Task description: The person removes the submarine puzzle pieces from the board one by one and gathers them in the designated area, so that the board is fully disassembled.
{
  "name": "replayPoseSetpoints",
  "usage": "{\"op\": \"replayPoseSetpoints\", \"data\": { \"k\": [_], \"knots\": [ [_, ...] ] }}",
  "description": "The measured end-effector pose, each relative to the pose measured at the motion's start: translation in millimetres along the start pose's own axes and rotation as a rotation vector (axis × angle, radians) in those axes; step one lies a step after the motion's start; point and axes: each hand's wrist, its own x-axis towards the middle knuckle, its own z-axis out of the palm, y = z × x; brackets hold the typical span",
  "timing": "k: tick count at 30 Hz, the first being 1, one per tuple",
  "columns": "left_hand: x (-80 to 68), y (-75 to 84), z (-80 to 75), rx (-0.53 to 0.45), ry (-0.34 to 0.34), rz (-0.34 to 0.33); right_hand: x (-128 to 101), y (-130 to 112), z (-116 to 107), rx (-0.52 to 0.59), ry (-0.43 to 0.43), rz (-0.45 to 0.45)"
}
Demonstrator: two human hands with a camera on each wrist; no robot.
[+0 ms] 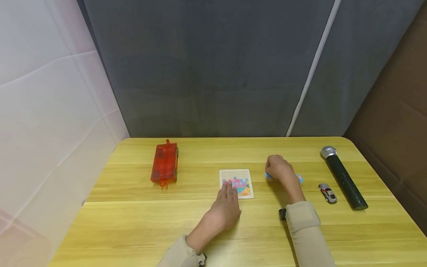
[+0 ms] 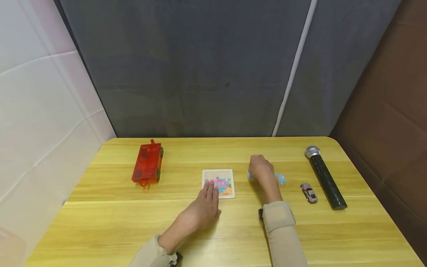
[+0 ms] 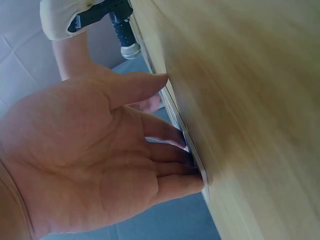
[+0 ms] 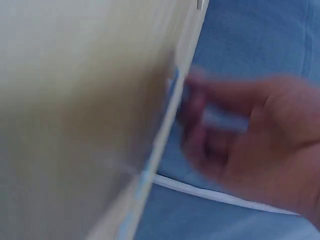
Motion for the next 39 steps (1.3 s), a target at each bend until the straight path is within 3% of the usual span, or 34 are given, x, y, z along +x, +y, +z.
{"op": "replayPoseSetpoints", "data": {
  "k": [4, 7, 14, 20, 27, 34, 39],
  "knots": [
    [-4.7, 3.6, -5.8, 0.006, 0.001, 0.003, -3.3, -9.5, 8.8, 0.04, -0.063, -0.323],
    [-8.0, 7.7, -14.0, 0.005, -0.018, 0.007, -9.9, -14.7, 18.6, 0.016, -0.096, -0.42],
    [-18.6, 13.6, -35.5, 0.048, -0.054, -0.001, -22.3, -17.2, 33.5, -0.043, -0.073, -0.364],
    [-12.6, 6.1, -23.9, -0.055, -0.038, 0.017, -20.1, -23.2, 35.6, -0.053, -0.058, -0.367],
    [-14.2, 6.2, -34.6, -0.041, -0.057, 0.076, -17.8, -27.9, 37.6, -0.037, -0.065, -0.332],
    [4.6, -3.4, -4.3, -0.162, -0.084, 0.111, -17.0, -31.9, 36.5, -0.045, -0.052, -0.336],
    [7.2, -2.1, 1.2, -0.067, -0.056, 0.111, -17.0, -33.3, 35.4, -0.033, -0.064, -0.32]
  ]
}}
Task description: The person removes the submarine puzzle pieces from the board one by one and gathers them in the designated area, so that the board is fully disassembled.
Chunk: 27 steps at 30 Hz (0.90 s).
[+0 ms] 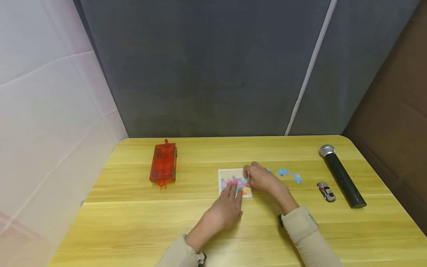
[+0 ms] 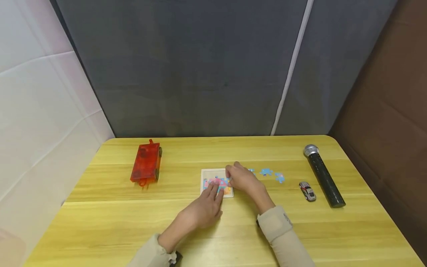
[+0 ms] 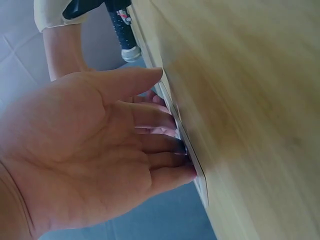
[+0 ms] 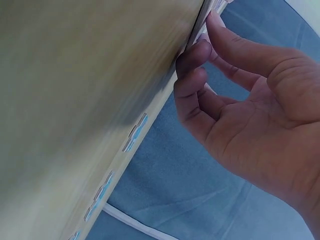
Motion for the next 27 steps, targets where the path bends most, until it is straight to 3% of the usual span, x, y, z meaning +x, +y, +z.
{"op": "replayPoseSetpoints", "data": {
  "k": [5, 12, 21, 27],
  "knots": [
    [-12.1, 5.7, -18.8, -0.01, -0.001, -0.011, 0.6, 0.5, -0.2, -0.022, 0.018, -0.026],
    [2.6, 0.5, 3.4, 0.007, 0.013, -0.012, 3.8, 2.9, 0.3, -0.067, 0.059, -0.126],
    [-1.2, 1.8, 0.0, -0.007, 0.021, -0.008, 4.6, 13.5, 3.8, -0.012, 0.083, -0.207],
    [-1.1, 2.0, 2.5, 0.049, 0.028, -0.003, 1.8, 6.7, -1.0, 0.017, 0.072, -0.169]
  ]
}}
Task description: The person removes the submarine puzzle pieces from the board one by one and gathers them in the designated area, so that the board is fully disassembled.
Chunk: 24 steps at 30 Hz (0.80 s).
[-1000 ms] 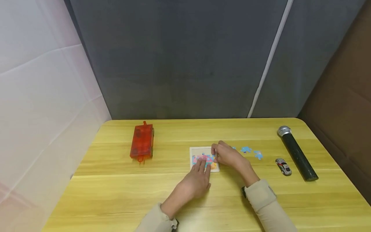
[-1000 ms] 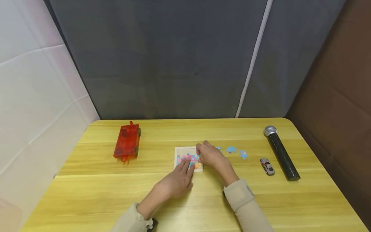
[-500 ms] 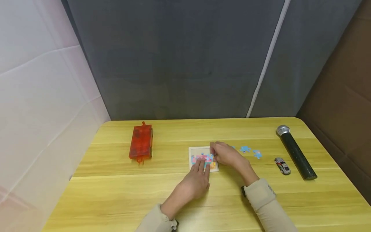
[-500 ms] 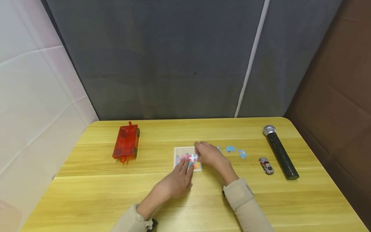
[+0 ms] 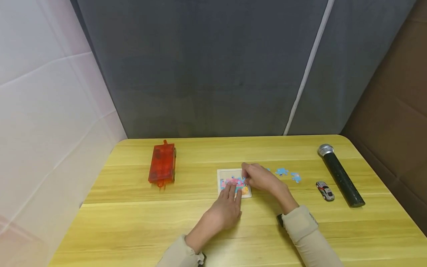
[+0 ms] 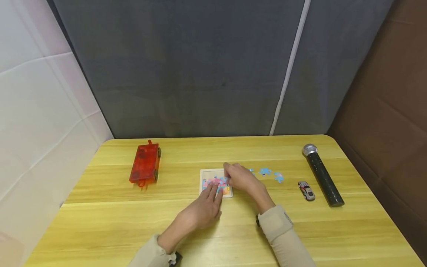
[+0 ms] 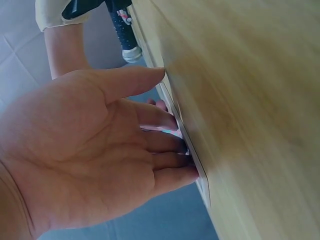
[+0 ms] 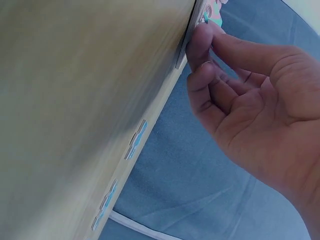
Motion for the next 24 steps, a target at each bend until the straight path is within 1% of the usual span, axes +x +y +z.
{"op": "replayPoseSetpoints", "data": {
  "k": [4, 6, 8, 11, 14, 16, 19, 24],
  "knots": [
    [-3.6, 0.4, -3.9, -0.042, -0.019, 0.007, -0.5, 0.0, 0.1, 0.022, -0.003, 0.005],
    [-8.8, 2.9, -13.4, -0.038, -0.035, -0.001, -0.6, -0.5, 0.4, 0.053, -0.002, 0.019],
    [-14.9, 5.8, -25.7, -0.026, -0.051, -0.011, -0.5, -0.6, 0.7, 0.101, 0.008, 0.052],
    [-23.4, 10.3, -43.0, 0.036, -0.054, -0.025, -0.2, -1.4, 0.4, 0.161, 0.04, 0.107],
    [-28.1, 11.9, -51.1, 0.048, -0.048, -0.024, 0.3, -2.3, -0.3, 0.166, 0.056, 0.129],
    [-29.7, 12.4, -52.8, 0.047, -0.045, -0.023, 1.1, -2.5, -0.4, 0.16, 0.044, 0.134],
    [-30.8, 12.3, -54.0, 0.047, -0.047, -0.019, 2.1, -2.5, -0.2, 0.144, 0.019, 0.117],
    [-29.4, 11.8, -53.9, 0.048, -0.049, -0.018, 3.6, -2.6, 0.1, 0.131, 0.012, 0.099]
  ]
}}
